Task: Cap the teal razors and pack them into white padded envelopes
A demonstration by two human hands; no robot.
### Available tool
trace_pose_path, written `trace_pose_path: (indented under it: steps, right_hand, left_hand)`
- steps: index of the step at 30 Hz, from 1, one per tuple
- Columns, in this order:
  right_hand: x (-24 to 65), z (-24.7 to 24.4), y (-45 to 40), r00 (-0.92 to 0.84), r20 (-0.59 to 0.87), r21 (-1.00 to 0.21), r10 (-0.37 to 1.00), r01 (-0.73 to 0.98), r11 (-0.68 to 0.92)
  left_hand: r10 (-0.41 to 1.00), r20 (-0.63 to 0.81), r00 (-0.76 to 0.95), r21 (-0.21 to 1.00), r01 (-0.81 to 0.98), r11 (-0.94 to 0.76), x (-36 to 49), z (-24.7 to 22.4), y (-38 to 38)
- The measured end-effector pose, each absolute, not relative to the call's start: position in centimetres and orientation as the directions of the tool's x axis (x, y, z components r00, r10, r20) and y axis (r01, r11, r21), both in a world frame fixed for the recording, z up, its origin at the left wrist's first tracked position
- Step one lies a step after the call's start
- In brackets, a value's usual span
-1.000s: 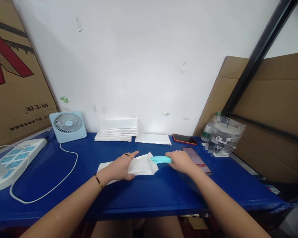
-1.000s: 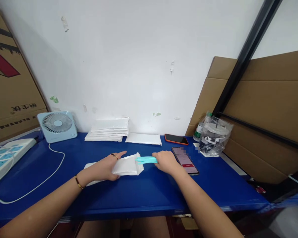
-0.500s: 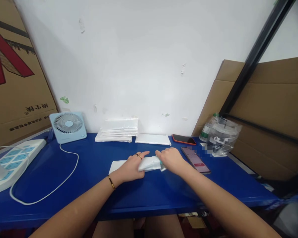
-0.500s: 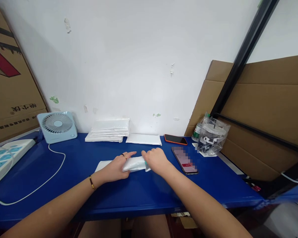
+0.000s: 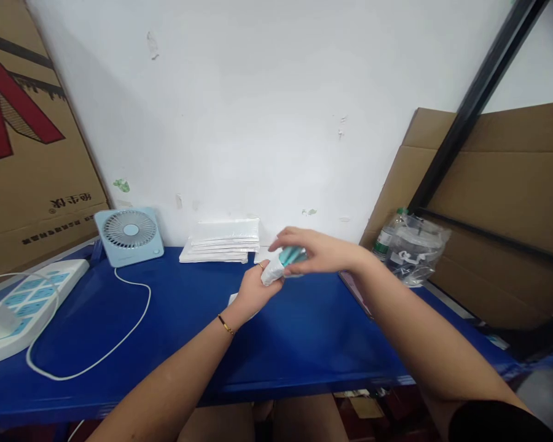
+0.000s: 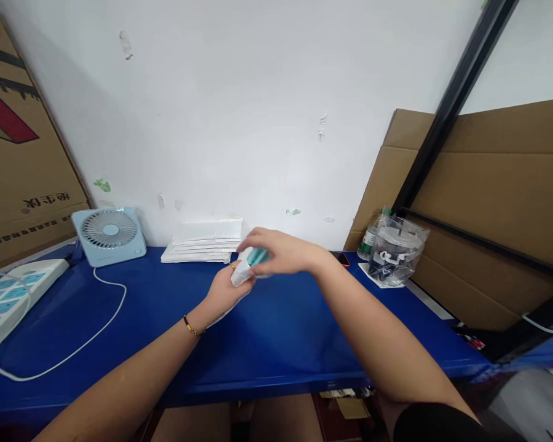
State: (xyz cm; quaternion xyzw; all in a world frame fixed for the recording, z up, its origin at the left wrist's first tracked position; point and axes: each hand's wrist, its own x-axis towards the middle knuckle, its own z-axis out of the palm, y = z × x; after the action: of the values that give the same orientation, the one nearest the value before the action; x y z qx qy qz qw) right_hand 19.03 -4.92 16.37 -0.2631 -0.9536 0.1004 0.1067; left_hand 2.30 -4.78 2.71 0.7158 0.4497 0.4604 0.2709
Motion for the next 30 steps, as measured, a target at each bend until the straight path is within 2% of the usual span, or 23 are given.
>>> trace_pose_path:
  steps: [2,4,6,9,11,14,17,21,24,27,28,30]
  right_hand:
    - [18.1,17.7,-4.9,-0.856,0.238,-0.289,0.459,0.389,0.875]
    - [16.9,17.9,-4.9,-0.847,0.269,-0.294,0.459,0.382,0.876]
    - [16.2,17.6,-5.0,-0.837,0.256,-0.314,0.484,0.402,0.860]
    - [16.9,17.6,-5.1,-0.817,0.263,-0.406,0.512,0.388,0.828]
    - [18.1,18.0,-5.1,-0.820,0.299,-0.452,0.488,0.329,0.829]
    - [19.7,18.3,-4.9,-0.864,0.277,-0.440,0.421,0.275,0.855]
    - [20.0,17.9,-4.7,-0.855,0.263,-0.425,0.447,0.313,0.849]
    - [19.2,17.0,-4.8,-0.797,0.350,-0.415,0.493,0.340,0.844]
    - [18.8,16.3,-5.2,-0.623,0.544,-0.348,0.562,0.442,0.827]
    - [19.0,15.6,-6.1,-0.389,0.789,-0.193,0.475,0.577,0.793]
    - [19.2,15.3,-6.6,-0.391,0.818,-0.116,0.421,0.604,0.788]
    - [19.6,14.9,-7.5,-0.523,0.769,0.038,0.368,0.611,0.790]
  left_hand:
    - [0.891,0.434,0.134,0.858,0.239,-0.454,2.7,3.9,-4.7]
    - [0.873,0.459,0.168,0.868,0.127,-0.481,3.1,4.7,-4.7]
    - [0.847,0.478,0.232,0.861,0.067,-0.505,3.3,5.1,-4.8]
    - [0.834,0.475,0.280,0.868,0.006,-0.497,3.0,5.0,-4.8]
    - [0.832,0.478,0.281,0.874,-0.056,-0.483,2.5,4.8,-4.7]
    - [0.806,0.502,0.315,0.865,-0.160,-0.476,1.8,4.8,-4.7]
    - [0.786,0.526,0.324,0.847,-0.110,-0.521,1.5,5.1,-5.2]
    - [0.840,0.524,0.138,0.832,0.125,-0.540,1.9,5.2,-7.2]
    - [0.872,0.489,0.037,0.854,0.185,-0.487,2.2,5.0,-8.4]
    - [0.882,0.471,0.007,0.867,0.179,-0.464,2.3,5.0,-9.0]
    - [0.883,0.469,0.007,0.870,0.170,-0.463,2.3,5.1,-9.0]
    - [0.881,0.473,0.035,0.868,0.151,-0.472,2.3,5.2,-9.1]
